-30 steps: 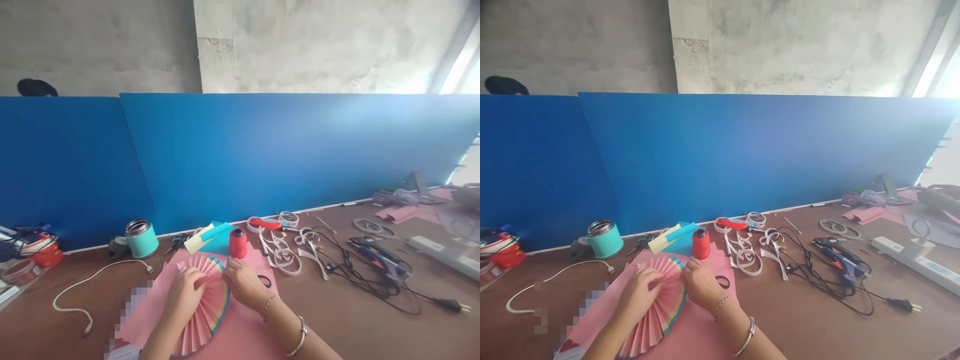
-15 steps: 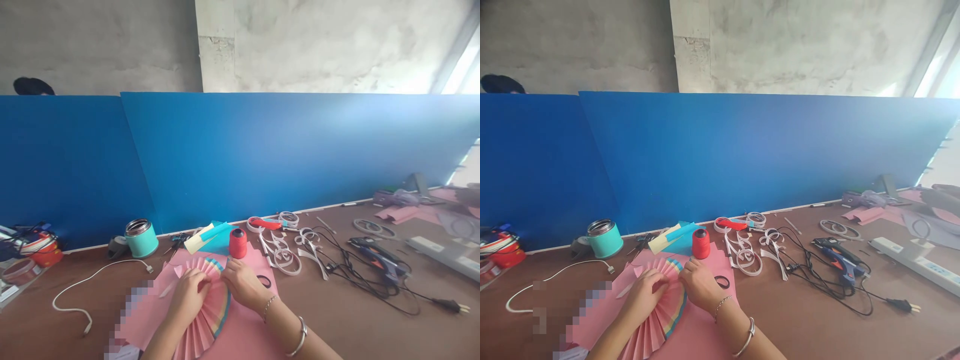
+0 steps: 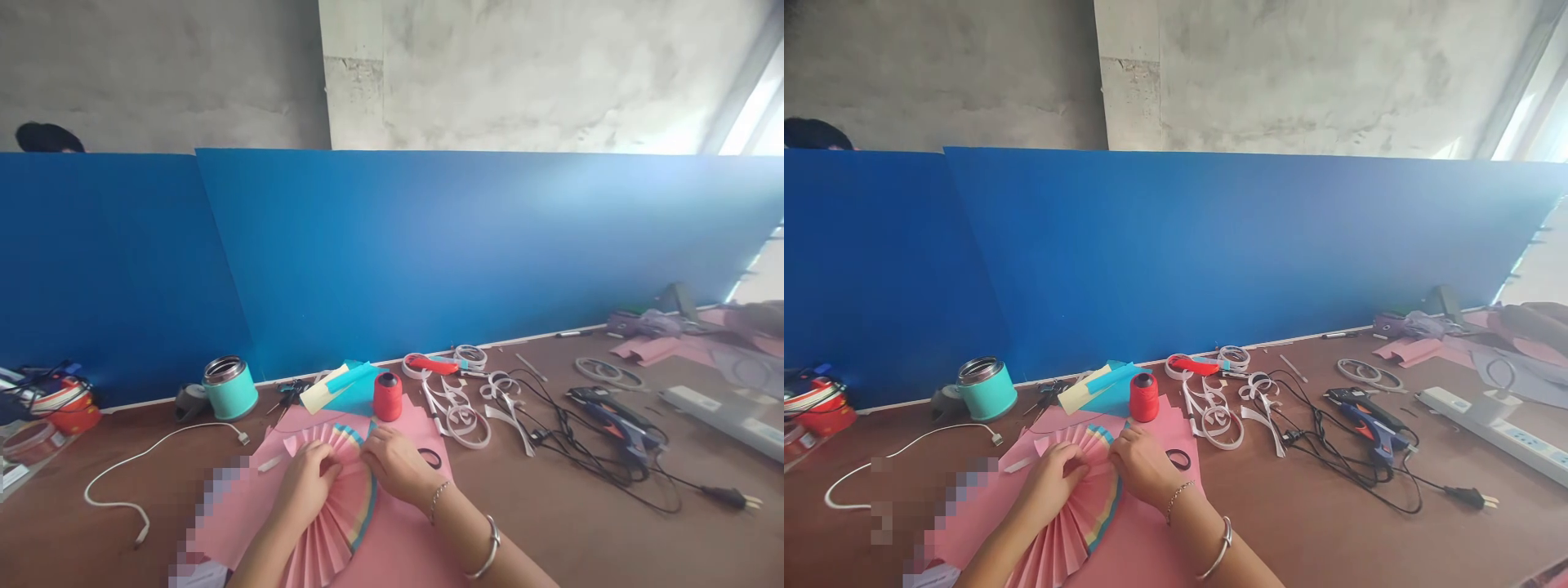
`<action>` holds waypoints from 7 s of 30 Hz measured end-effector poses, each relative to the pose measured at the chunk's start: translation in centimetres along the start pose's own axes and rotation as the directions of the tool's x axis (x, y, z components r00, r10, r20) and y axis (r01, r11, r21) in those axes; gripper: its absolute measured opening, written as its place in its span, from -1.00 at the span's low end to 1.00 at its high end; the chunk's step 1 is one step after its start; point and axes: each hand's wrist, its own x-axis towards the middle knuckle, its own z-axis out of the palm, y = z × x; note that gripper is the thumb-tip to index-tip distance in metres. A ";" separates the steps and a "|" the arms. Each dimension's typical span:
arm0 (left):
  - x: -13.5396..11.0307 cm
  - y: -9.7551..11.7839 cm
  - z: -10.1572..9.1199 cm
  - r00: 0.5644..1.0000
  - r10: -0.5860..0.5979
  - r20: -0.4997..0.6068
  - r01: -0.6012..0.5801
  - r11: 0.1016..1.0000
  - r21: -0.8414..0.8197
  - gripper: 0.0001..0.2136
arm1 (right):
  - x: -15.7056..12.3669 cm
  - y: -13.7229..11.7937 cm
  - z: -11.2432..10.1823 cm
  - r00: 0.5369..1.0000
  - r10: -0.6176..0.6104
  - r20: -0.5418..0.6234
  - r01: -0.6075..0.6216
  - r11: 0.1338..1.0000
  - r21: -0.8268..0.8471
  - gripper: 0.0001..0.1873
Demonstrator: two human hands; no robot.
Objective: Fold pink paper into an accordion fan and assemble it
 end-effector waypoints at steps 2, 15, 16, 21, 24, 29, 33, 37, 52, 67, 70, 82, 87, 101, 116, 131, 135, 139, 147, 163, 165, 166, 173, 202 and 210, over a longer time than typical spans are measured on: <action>0.0 -0.1 0.1 1.000 0.007 0.011 -0.007 1.000 -0.018 -0.90 | 0.0 0.1 0.1 0.999 0.050 0.020 -0.050 0.999 0.012 -0.78; 0.0 0.2 0.0 0.999 0.035 0.034 -0.037 0.998 0.052 -0.88 | -0.4 0.9 0.7 1.000 -0.010 -0.001 0.010 0.999 0.043 -0.77; -0.1 0.3 0.0 0.999 0.039 0.033 -0.041 0.997 0.064 -0.89 | -0.4 0.9 0.9 1.000 -0.009 -0.001 0.009 0.999 0.044 -0.77; -0.2 0.7 -0.2 0.998 0.053 0.040 -0.057 0.991 0.119 -0.88 | -0.1 0.2 0.3 0.999 0.005 0.036 -0.007 0.997 0.071 -0.76; -0.1 0.5 -0.1 0.998 0.063 0.022 -0.066 0.984 0.163 -0.87 | 0.2 0.3 -2.0 0.970 0.215 0.114 -0.217 0.976 0.002 -0.74; 0.2 -0.2 0.5 0.996 0.047 -0.075 -0.029 0.975 0.220 -0.85 | -1.7 4.3 -7.0 0.618 0.785 0.053 -0.757 0.611 -0.233 -0.77; 0.3 -0.6 0.8 0.990 0.074 -0.122 -0.045 0.974 0.223 -0.84 | -3.9 7.1 -8.0 0.514 0.854 0.082 -0.813 0.516 -0.270 -0.76; 0.3 -1.0 1.1 0.981 0.116 -0.153 -0.082 0.974 0.211 -0.84 | -3.7 7.5 -7.4 0.516 0.856 0.029 -0.823 0.505 -0.260 -0.79; -0.7 2.6 -0.3 0.896 0.165 -0.411 -0.305 0.904 -0.301 -0.62 | -0.2 -1.3 -3.9 0.966 -0.103 -0.239 0.116 0.992 0.043 -0.85; -0.2 2.0 -0.5 0.913 0.030 -0.407 -0.201 0.901 -0.384 -0.87 | -0.2 -2.0 -2.3 0.987 -0.077 -0.141 0.079 0.997 0.007 -0.87; -0.3 2.1 -0.4 0.911 0.025 -0.412 -0.198 0.902 -0.383 -0.86 | -0.1 -1.7 -2.0 0.986 -0.054 -0.157 0.056 0.998 0.004 -0.73; -0.8 2.7 -0.9 0.862 0.157 -0.482 -0.310 0.916 -0.256 -0.87 | -0.2 -1.5 -2.7 0.980 -0.007 -0.197 0.017 0.999 0.052 -0.74; -1.1 3.6 -0.9 0.796 0.238 -0.557 -0.376 0.915 -0.145 -0.87 | 0.0 -1.8 -3.0 0.963 0.039 -0.266 -0.021 0.997 0.071 -0.74; 0.1 0.6 -2.2 0.821 -0.283 -0.497 -0.056 0.825 -0.563 -0.72 | -0.8 2.5 -4.7 0.830 0.558 -0.015 -0.552 0.825 0.118 -0.70; -0.3 3.1 -0.3 0.993 -0.053 -0.109 -0.020 0.816 -0.578 -0.79 | 0.1 -1.5 -2.5 0.946 0.269 -0.179 -0.186 0.907 0.378 -0.87; -0.3 0.5 1.3 0.973 0.205 -0.104 -0.193 0.975 0.109 -0.67 | 0.1 0.5 0.6 0.855 0.518 -0.021 -0.316 0.554 0.770 -0.89; -0.3 1.0 1.1 0.982 0.183 -0.052 -0.177 0.979 0.106 -0.72 | 0.0 0.2 0.7 0.851 0.525 0.010 -0.348 0.550 0.759 -0.90; -0.3 0.6 1.3 0.980 0.179 -0.089 -0.174 0.983 0.065 -0.69 | -0.1 0.2 0.3 0.861 0.507 -0.027 -0.344 0.623 0.703 -0.90; -0.3 0.9 1.5 0.978 0.184 -0.100 -0.179 0.982 0.058 -0.79 | 0.0 0.1 0.6 0.863 0.504 0.023 -0.355 0.575 0.737 -0.89; 0.3 0.0 1.2 0.995 0.075 -0.061 -0.071 0.995 0.070 -0.82 | 0.0 -0.6 0.0 0.898 0.415 0.145 -0.416 0.697 0.584 -0.92; 0.4 -0.1 1.2 0.996 0.066 -0.055 -0.063 0.997 0.049 -0.82 | -0.1 -0.6 0.2 0.907 0.393 0.151 -0.411 0.750 0.518 -0.90; 0.4 -0.2 1.2 0.996 0.067 -0.054 -0.065 0.997 0.033 -0.81 | -0.2 -0.7 0.3 0.918 0.374 0.136 -0.391 0.786 0.478 -0.88; 0.3 -0.4 1.1 0.998 0.044 -0.048 -0.049 0.994 -0.098 -0.72 | 0.0 -1.5 0.2 0.956 0.281 0.086 -0.294 0.921 0.256 -0.83; 0.4 -0.9 0.2 0.998 -0.022 0.065 0.045 0.930 -0.366 -0.56 | 1.2 -2.7 0.2 0.925 0.364 0.110 -0.380 0.899 0.219 -0.79; 0.5 -0.8 0.1 0.997 -0.055 0.045 0.067 0.945 -0.321 -0.58 | 1.0 -2.0 0.8 0.940 0.340 0.030 -0.332 0.891 0.310 -0.81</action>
